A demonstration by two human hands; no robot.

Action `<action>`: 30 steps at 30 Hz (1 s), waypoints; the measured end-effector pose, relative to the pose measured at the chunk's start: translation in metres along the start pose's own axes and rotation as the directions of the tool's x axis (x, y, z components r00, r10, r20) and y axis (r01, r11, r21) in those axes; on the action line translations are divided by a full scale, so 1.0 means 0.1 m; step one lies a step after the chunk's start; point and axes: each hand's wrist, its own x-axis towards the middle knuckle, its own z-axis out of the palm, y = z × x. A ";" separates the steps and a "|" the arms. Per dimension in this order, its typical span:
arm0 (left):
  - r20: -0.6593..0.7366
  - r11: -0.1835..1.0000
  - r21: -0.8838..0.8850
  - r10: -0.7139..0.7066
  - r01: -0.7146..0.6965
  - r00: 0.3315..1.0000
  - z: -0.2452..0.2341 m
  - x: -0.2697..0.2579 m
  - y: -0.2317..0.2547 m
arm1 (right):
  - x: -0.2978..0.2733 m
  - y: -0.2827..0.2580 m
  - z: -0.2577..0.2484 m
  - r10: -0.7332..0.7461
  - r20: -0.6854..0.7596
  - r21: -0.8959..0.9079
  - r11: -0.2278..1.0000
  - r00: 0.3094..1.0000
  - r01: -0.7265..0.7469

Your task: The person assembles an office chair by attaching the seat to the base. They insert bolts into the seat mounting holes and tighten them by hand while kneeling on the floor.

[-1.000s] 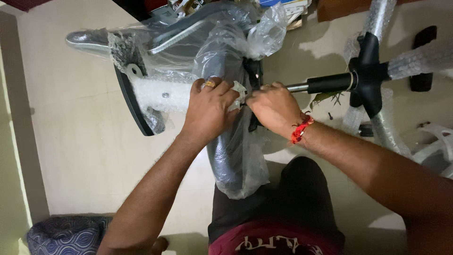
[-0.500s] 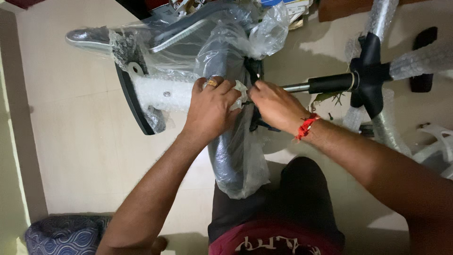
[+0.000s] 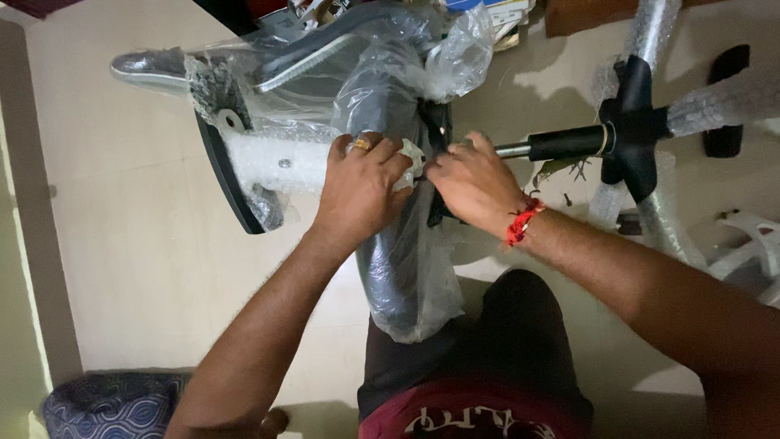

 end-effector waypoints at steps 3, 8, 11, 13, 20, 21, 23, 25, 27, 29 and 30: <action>-0.003 1.000 0.005 0.006 -0.006 1.000 0.01 0.00 0.00 | -0.02 0.00 0.06 0.073 0.132 0.115 0.989 0.989 -0.088; 0.013 1.000 0.015 0.004 -0.004 1.000 0.01 0.01 0.00 | -0.02 0.03 0.11 0.094 0.079 0.260 0.959 0.992 -0.111; -0.001 1.000 -0.004 0.012 -0.012 1.000 0.01 0.00 -0.01 | -0.01 0.05 0.12 0.030 0.009 0.261 0.965 1.000 -0.031; 0.005 1.000 -0.001 0.007 -0.007 1.000 0.02 0.00 -0.01 | -0.01 0.03 0.14 0.050 0.004 0.159 0.986 0.999 -0.050; -0.015 1.000 0.008 0.027 -0.027 1.000 0.02 0.01 -0.01 | 0.04 0.03 0.17 0.149 0.277 0.104 0.977 0.949 -0.184; -0.006 1.000 0.012 0.022 -0.022 1.000 0.02 0.01 0.00 | 0.03 0.02 0.17 0.131 0.206 0.104 0.983 0.970 -0.154; 0.008 1.000 0.020 0.012 -0.012 1.000 0.01 0.00 0.00 | 0.00 0.01 0.15 0.089 0.060 0.096 0.991 0.994 -0.094; 0.018 1.000 0.012 0.003 -0.003 1.000 0.01 0.00 0.00 | -0.02 -0.01 0.13 0.033 0.014 0.017 0.999 0.999 -0.033; 0.018 1.000 0.007 0.005 -0.005 1.000 0.02 0.00 0.00 | -0.03 -0.02 0.11 -0.004 -0.018 -0.018 1.000 1.000 0.004; 0.003 1.000 0.009 0.014 -0.014 1.000 0.02 0.00 0.00 | -0.02 0.00 0.08 -0.025 -0.044 -0.008 1.000 0.999 0.025; 0.004 1.000 0.005 0.014 -0.014 1.000 0.01 -0.01 -0.01 | -0.01 0.01 0.07 -0.032 -0.058 -0.014 0.999 0.998 0.032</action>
